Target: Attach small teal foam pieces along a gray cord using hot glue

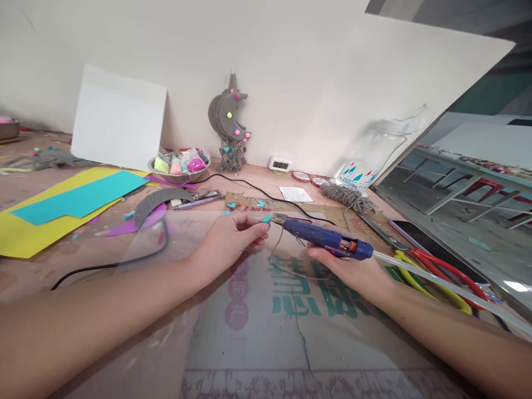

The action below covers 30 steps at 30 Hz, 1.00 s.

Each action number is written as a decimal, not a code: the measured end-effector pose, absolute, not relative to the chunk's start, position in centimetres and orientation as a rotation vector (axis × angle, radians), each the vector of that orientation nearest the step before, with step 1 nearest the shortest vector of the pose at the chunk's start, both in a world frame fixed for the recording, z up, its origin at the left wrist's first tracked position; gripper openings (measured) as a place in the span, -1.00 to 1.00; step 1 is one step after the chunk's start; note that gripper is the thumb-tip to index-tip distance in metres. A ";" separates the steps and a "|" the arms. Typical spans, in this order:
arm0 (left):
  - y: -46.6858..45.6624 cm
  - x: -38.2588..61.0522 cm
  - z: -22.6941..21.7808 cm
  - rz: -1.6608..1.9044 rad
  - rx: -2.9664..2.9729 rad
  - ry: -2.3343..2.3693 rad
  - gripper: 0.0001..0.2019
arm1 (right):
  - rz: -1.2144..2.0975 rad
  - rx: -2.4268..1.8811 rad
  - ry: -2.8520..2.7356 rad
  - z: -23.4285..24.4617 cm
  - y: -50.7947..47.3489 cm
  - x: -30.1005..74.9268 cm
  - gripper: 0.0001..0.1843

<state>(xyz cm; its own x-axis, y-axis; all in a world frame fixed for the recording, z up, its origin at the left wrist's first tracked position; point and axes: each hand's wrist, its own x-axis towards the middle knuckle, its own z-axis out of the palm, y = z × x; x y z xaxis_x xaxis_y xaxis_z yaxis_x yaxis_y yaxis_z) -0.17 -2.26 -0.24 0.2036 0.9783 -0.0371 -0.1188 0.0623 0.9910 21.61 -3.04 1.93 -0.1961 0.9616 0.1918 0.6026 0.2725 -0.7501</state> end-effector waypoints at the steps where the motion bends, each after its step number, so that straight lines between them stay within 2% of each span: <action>1: -2.2 -0.2 -0.2 1.080 1.172 0.992 -0.78 | 0.692 -1.409 -1.892 1.9 -3.0 21.6 -0.76; 18: -2.2 -0.1 -0.2 1.077 1.188 0.986 -0.86 | 0.440 -1.420 -1.956 1.0 -2.6 22.2 -0.74; 30: -2.2 -0.1 0.0 1.078 1.207 1.011 -0.84 | 0.455 -1.488 -1.956 0.8 -2.7 22.2 -0.74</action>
<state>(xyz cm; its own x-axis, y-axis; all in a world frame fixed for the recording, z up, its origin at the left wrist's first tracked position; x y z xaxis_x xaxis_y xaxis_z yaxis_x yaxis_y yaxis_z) -0.09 -2.20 -0.04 0.2013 0.9792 -0.0240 -0.0873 0.0424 0.9953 22.21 -2.69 0.85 -0.1629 0.9480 0.2735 0.7299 0.3023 -0.6130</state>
